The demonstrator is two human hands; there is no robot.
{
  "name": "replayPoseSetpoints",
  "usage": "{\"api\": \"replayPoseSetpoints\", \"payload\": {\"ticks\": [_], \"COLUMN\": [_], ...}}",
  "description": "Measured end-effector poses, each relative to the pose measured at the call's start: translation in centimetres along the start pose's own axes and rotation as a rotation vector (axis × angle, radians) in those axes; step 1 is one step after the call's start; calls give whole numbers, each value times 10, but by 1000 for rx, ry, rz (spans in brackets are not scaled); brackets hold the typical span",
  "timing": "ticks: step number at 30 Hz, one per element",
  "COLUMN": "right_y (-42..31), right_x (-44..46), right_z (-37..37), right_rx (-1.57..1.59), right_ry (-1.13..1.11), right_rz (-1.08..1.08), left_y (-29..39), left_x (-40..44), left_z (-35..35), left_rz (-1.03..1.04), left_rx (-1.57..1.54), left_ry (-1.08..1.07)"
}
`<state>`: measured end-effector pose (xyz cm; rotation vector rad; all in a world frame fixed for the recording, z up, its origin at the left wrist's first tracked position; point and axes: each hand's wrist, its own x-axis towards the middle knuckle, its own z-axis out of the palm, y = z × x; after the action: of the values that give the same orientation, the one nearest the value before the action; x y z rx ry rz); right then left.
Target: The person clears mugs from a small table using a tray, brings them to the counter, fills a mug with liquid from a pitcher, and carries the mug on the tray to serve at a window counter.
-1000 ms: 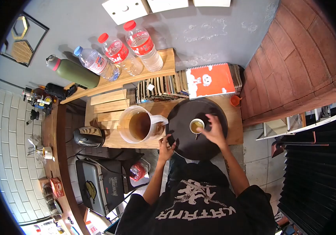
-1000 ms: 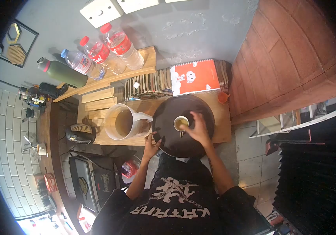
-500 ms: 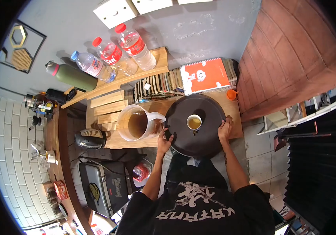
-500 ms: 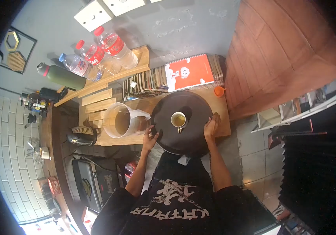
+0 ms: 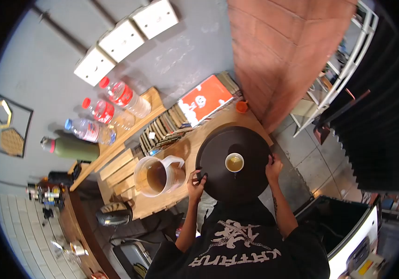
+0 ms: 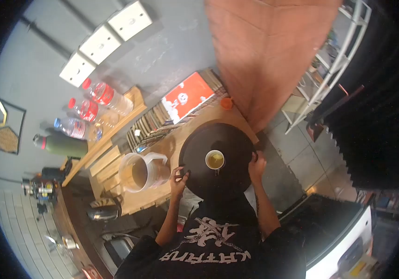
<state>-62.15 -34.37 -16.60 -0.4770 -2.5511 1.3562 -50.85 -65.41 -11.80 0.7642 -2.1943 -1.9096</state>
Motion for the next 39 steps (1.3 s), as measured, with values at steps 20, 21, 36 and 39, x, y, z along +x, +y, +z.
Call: {"api": "replayPoseSetpoints", "payload": {"ticks": [20, 21, 36, 39], "right_y": [89, 95, 194, 223], "right_x": [6, 18, 107, 127], "right_z": [-300, -320, -545, -579], "right_rx": [69, 64, 258, 195], "right_ry": [767, 818, 1105, 1141], "right_rz": [271, 274, 453, 489], "left_y": [150, 158, 267, 283], "left_x": [1, -4, -101, -122], "left_z": [350, 380, 758, 834], "left_rz": [560, 576, 607, 657], "left_rx": [244, 235, 150, 154], "left_ry": [-815, -845, -1396, -1497]}}
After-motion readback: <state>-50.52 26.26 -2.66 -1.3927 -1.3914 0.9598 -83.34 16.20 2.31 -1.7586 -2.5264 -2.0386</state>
